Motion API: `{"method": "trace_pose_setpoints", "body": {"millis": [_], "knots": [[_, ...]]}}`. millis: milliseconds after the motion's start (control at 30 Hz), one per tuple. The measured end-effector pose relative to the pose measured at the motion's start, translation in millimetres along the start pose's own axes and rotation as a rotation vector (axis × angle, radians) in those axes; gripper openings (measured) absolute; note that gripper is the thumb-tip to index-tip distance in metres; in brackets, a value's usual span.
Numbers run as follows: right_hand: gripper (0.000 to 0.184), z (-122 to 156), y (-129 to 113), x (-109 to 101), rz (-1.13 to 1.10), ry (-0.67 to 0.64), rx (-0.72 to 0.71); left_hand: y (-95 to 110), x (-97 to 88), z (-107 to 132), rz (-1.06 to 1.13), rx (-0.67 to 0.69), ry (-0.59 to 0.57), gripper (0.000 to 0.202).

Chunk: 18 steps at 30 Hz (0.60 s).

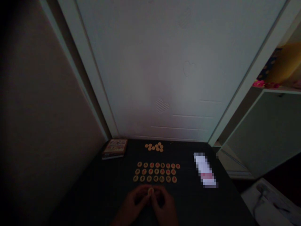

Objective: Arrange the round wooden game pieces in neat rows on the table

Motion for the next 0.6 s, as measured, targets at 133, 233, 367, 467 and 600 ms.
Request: {"method": "trace_pose_setpoints", "body": {"millis": [133,233,367,467,600], "knots": [[0.030,0.4,0.6,1.8,0.045,-0.030,-0.031,-1.3,-2.8,-3.7,0.001,-0.012,0.038,0.029],[0.027,1.2,-0.1,2.1,0.085,-0.029,-0.075,-3.8,-5.1,-6.5,-0.015,0.000,0.072,0.027],[0.025,2.3,-1.6,1.8,0.096,-0.007,-0.119,-5.3,-5.2,-6.9,-0.029,0.008,0.086,0.025],[0.026,2.3,-2.0,1.6,0.098,0.016,-0.139,-4.9,-4.4,-6.3,-0.034,0.004,0.085,0.026],[0.027,0.9,-1.2,0.7,0.101,0.046,-0.143,-4.8,-3.8,-6.1,-0.036,-0.012,0.081,0.029]]}}
Point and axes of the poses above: each hand's wrist, its own z-axis away from the middle knuckle, its own x-axis out of the palm, y = z × x, the point moved 8 cm from there along -z, towards the middle knuckle, and after that the axes turned 13 degrees about y, right-handed, at the moved point
